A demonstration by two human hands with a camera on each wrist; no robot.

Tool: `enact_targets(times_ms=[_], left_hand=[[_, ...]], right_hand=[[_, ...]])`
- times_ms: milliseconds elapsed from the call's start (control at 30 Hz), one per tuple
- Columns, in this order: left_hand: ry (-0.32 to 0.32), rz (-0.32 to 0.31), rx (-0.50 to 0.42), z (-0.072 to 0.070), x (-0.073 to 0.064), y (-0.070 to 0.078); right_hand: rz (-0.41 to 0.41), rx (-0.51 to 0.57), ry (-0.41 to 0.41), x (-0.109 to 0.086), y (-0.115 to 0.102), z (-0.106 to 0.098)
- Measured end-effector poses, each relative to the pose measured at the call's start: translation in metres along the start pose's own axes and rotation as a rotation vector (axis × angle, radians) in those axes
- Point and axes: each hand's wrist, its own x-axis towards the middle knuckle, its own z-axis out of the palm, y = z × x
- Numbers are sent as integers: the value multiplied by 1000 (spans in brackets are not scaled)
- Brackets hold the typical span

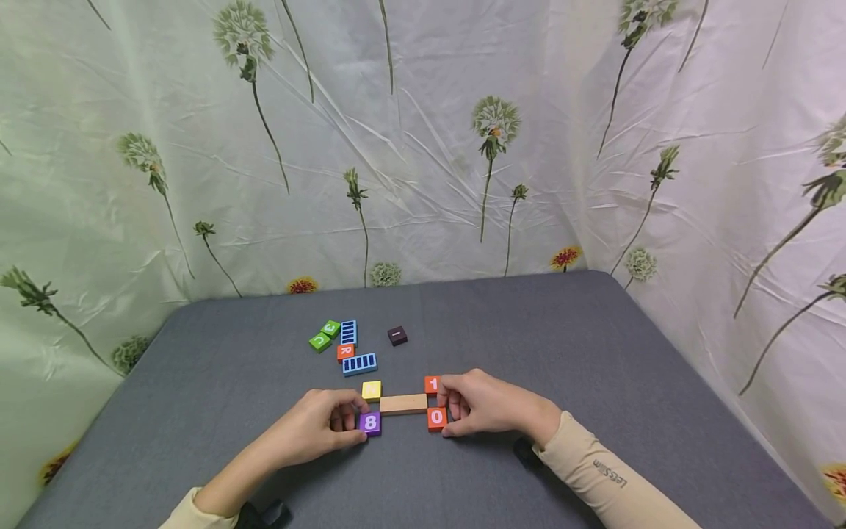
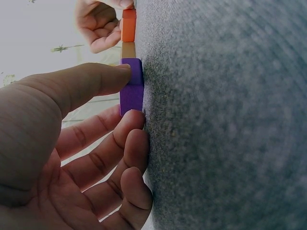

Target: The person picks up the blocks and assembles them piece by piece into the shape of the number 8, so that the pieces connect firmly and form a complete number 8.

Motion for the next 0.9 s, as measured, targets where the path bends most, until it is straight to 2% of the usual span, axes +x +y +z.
enact_targets(times_ms=[433,900], left_hand=[[-2,8,-3,0,0,-1],[-8,16,-19,-2,0,-1]], right_hand=[[-29,17,11,-2,3,0],[-13,75,-2,-2,7,-2]])
